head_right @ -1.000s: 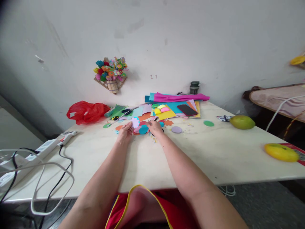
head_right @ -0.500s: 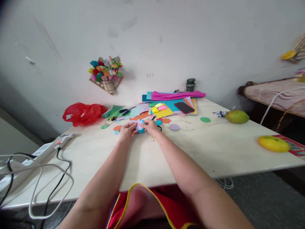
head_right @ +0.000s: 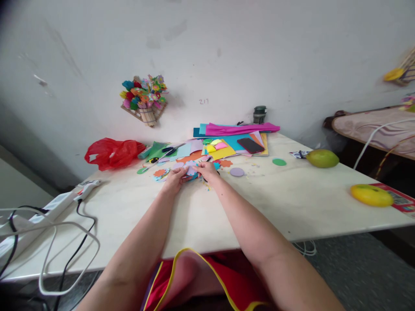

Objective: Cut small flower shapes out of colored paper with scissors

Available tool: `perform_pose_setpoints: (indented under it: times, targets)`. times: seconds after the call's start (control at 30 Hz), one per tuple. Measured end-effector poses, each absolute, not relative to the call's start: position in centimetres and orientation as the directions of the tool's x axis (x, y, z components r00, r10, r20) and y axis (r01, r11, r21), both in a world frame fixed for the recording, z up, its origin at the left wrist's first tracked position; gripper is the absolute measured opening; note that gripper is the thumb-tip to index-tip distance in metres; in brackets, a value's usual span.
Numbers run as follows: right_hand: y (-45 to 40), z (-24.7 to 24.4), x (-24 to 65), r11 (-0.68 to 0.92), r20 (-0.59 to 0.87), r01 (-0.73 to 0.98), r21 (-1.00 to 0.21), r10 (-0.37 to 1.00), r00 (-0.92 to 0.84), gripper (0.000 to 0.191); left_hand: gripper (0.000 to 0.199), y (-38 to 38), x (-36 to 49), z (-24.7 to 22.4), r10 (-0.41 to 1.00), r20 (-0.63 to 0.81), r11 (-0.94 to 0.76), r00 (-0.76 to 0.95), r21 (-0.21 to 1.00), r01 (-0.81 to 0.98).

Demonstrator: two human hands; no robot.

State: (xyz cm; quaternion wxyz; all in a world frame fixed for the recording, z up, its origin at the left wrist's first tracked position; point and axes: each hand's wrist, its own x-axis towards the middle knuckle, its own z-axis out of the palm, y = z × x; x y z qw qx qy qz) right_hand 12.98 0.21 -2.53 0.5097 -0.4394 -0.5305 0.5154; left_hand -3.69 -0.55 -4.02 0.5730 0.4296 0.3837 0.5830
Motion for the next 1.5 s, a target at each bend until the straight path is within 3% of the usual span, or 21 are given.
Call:
perform_pose_setpoints:
  times: [0.5,0.93,1.27,1.5]
  targets:
    - [-0.2,-1.91,13.19,-0.017,0.005,-0.174,-0.985,0.993,-0.121,0.041,0.043,-0.7,-3.62,-3.92,0.998,0.047,-0.057,-0.039,0.948,-0.313]
    - [0.1,-2.36,12.97,-0.007,0.001,-0.081,-0.997,0.996,-0.091,0.031,0.039,-0.68,-3.48,-4.0,0.998,0.039,-0.052,-0.047,0.949,-0.312]
    - [-0.48,-2.25,12.6,0.059,0.059,-0.001,-0.998,0.998,-0.034,0.043,0.051,-0.94,-3.3,-3.81,0.999,0.047,-0.049,-0.014,0.963,-0.266]
    - [-0.28,-2.35,12.8,0.072,0.072,0.003,-0.997,0.997,-0.023,0.045,0.047,-1.18,-3.59,-3.44,0.996,0.052,-0.033,0.071,0.969,-0.243]
